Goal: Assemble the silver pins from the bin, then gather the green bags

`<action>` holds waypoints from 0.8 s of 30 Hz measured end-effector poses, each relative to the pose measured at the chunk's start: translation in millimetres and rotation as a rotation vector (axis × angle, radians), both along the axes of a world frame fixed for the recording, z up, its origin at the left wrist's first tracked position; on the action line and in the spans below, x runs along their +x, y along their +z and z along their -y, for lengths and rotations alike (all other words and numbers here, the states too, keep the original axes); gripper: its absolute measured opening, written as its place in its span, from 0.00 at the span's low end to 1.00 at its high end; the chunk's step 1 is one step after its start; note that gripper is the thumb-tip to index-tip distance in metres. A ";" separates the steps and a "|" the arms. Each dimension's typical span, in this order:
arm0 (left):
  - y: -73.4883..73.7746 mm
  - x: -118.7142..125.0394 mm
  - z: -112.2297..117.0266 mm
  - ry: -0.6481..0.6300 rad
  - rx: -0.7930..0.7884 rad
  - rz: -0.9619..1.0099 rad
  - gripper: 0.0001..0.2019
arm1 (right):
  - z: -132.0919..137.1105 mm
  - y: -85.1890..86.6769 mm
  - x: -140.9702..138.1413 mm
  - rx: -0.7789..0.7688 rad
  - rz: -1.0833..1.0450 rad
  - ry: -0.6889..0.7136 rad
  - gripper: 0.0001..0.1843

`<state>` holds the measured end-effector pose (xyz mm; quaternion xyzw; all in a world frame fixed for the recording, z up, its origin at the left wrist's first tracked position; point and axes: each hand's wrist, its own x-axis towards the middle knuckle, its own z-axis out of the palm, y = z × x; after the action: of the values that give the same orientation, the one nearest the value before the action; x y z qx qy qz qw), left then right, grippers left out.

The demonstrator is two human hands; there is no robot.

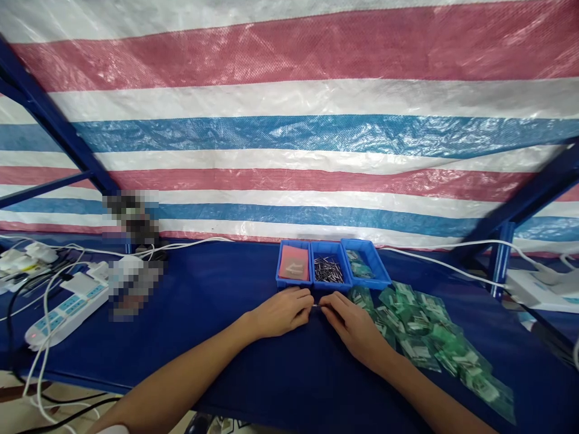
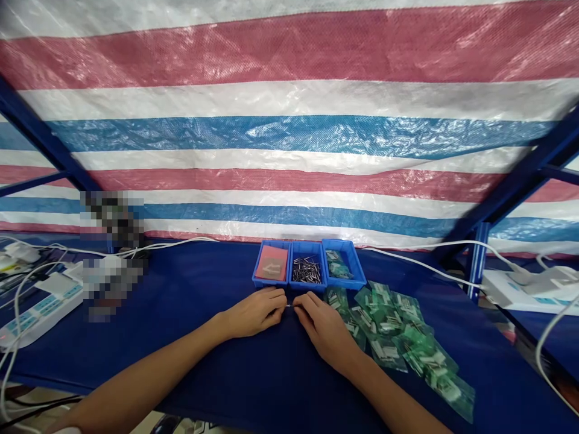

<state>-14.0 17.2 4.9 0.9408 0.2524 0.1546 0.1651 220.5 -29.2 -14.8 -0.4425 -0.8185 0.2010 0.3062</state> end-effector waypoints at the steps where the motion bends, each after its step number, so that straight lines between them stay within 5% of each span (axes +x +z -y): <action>1: 0.4 0.2 0.0 0.002 0.003 0.001 0.10 | 0.0 0.2 0.0 -0.004 -0.006 0.000 0.11; 24: -3.4 0.3 0.0 0.019 0.049 0.004 0.11 | -0.3 0.5 -1.6 0.009 0.030 -0.001 0.09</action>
<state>-13.7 17.2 1.5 0.9418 0.2572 0.1641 0.1411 218.9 -28.8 -14.3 -0.4445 -0.8238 0.1903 0.2959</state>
